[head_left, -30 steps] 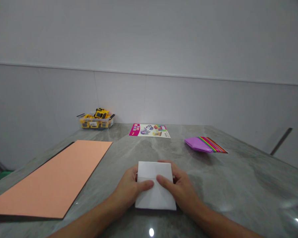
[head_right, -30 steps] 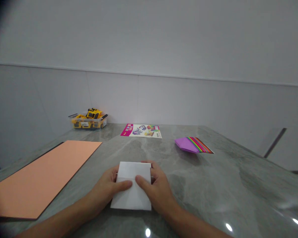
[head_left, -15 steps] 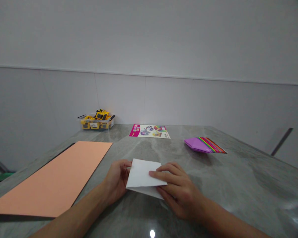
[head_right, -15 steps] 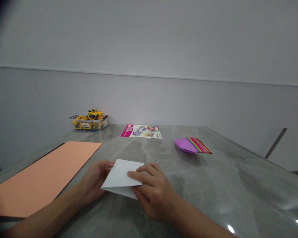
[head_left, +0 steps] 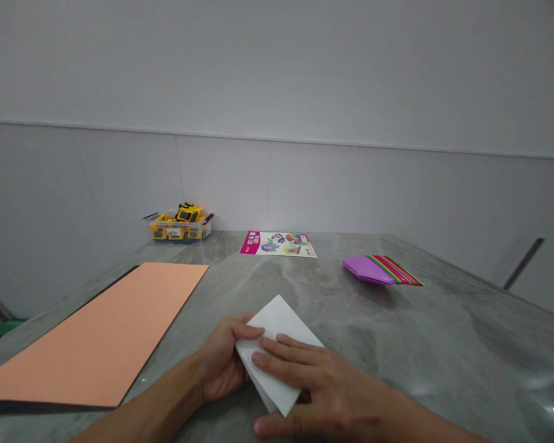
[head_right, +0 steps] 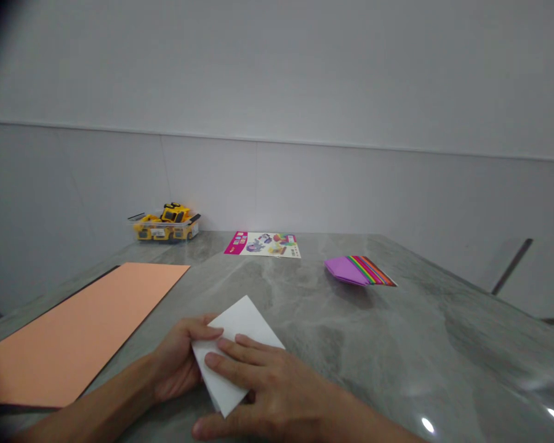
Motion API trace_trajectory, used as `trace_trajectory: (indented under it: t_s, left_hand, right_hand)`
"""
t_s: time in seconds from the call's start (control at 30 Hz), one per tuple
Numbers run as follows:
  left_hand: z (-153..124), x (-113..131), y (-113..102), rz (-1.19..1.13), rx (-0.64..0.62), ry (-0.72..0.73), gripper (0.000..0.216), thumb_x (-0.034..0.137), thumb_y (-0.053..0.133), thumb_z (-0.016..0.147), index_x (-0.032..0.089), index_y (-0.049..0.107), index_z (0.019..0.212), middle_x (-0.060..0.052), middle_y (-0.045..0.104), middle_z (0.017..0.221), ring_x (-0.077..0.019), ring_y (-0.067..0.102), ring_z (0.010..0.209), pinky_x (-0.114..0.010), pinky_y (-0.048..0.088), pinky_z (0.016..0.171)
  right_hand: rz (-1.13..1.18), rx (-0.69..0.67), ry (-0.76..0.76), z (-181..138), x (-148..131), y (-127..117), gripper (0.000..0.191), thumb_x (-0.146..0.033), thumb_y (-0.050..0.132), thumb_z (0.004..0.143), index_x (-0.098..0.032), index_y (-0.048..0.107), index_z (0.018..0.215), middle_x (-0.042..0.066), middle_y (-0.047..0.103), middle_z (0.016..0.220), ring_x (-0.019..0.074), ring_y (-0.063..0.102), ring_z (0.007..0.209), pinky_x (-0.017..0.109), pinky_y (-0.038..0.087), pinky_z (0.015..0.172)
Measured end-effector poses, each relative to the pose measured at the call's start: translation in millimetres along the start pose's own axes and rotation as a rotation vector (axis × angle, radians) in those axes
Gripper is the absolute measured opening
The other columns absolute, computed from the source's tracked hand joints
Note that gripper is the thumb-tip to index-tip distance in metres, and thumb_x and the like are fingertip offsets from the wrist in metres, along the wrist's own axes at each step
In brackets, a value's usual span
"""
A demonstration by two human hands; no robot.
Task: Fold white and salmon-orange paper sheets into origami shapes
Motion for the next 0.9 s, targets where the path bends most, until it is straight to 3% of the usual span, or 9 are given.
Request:
trace_trajectory:
  t_s: [0.13,0.23,0.37,0.5,0.57,0.63,0.73,0.83,0.9]
  left_hand:
    - [-3,1,7,0.108,-0.074,0.018,0.028,-0.001,0.054,0.067,0.003,0.067,0.092,-0.016,0.068,0.079,-0.0184,0.065,0.068,-0.027,0.05,0.065]
    - [-4,1,10,0.153,-0.101,0.012,0.028,-0.001,0.054,0.071,0.003,0.068,0.094,-0.015,0.068,0.078,-0.0186,0.066,0.07,-0.026,0.05,0.065]
    - [-3,-1,14,0.166,-0.162,0.001,0.03,-0.001,0.054,0.073,0.004,0.067,0.098,-0.015,0.068,0.079,-0.0188,0.065,0.071,-0.027,0.05,0.068]
    - [-4,-2,17,0.134,-0.179,0.001,0.029,0.005,0.056,0.076,0.005,0.065,0.104,-0.015,0.067,0.085,-0.0188,0.064,0.073,-0.03,0.048,0.074]
    - [-5,1,17,0.103,-0.146,0.054,0.033,0.013,0.058,0.079,0.009,0.061,0.111,-0.014,0.066,0.094,-0.0209,0.064,0.082,-0.034,0.048,0.079]
    - [-5,6,15,0.121,-0.086,0.161,0.038,0.017,0.064,0.078,0.017,0.057,0.115,-0.011,0.065,0.101,-0.0227,0.063,0.089,-0.037,0.047,0.082]
    - [-3,11,7,0.266,0.022,0.319,0.03,0.018,0.072,0.072,0.02,0.059,0.099,-0.005,0.068,0.09,-0.0187,0.063,0.077,-0.032,0.048,0.072]
    - [0,13,-4,0.441,0.135,0.399,0.019,0.023,0.074,0.07,0.017,0.056,0.075,0.0,0.066,0.068,-0.0128,0.058,0.058,-0.024,0.043,0.057]
    - [0,16,-9,0.54,0.193,0.433,0.021,0.026,0.074,0.07,0.016,0.055,0.068,0.001,0.064,0.061,-0.0116,0.055,0.054,-0.022,0.04,0.053]
  right_hand:
    - [0.118,-0.054,0.057,-1,3,0,0.033,-0.021,0.049,0.091,-0.026,0.057,0.123,0.01,0.041,0.14,0.0237,0.035,0.13,0.04,0.029,0.107]
    - [0.261,-0.044,0.097,-1,6,-4,0.047,-0.01,0.046,0.088,-0.027,0.046,0.132,0.008,0.042,0.14,0.0192,0.038,0.129,0.037,0.029,0.108]
    - [0.467,0.097,0.144,-4,15,-7,0.064,-0.005,0.043,0.085,-0.035,0.031,0.14,0.003,0.053,0.131,0.0156,0.049,0.121,0.038,0.03,0.107]
    - [0.555,0.262,0.241,-13,31,-4,0.053,-0.011,0.038,0.089,-0.034,0.037,0.138,0.003,0.061,0.121,0.0165,0.059,0.107,0.034,0.042,0.096]
    - [0.518,0.327,0.36,-21,43,-1,0.048,-0.014,0.037,0.091,-0.031,0.042,0.135,0.004,0.065,0.113,0.0168,0.063,0.096,0.03,0.048,0.084]
    - [0.453,0.389,0.53,-31,56,2,0.043,-0.018,0.036,0.093,-0.028,0.045,0.134,0.003,0.07,0.091,0.0141,0.064,0.072,0.026,0.05,0.068]
    - [0.467,0.456,0.726,-42,67,6,0.047,-0.027,0.04,0.093,-0.027,0.036,0.139,-0.002,0.064,0.066,0.0106,0.053,0.049,0.022,0.046,0.052]
    - [0.645,0.496,0.799,-42,69,9,0.06,-0.032,0.043,0.092,-0.027,0.015,0.145,0.0,0.069,0.08,0.0136,0.06,0.057,0.025,0.049,0.055]
    - [0.677,0.485,0.777,-38,68,8,0.051,-0.035,0.046,0.091,-0.028,0.033,0.14,0.004,0.071,0.092,0.0171,0.066,0.073,0.03,0.052,0.067]
Point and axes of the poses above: each hand's wrist, its own z-axis towards the middle knuckle, its own y-axis out of the palm, x = y × z, the point moved 7 cm from there along z, towards the middle knuckle
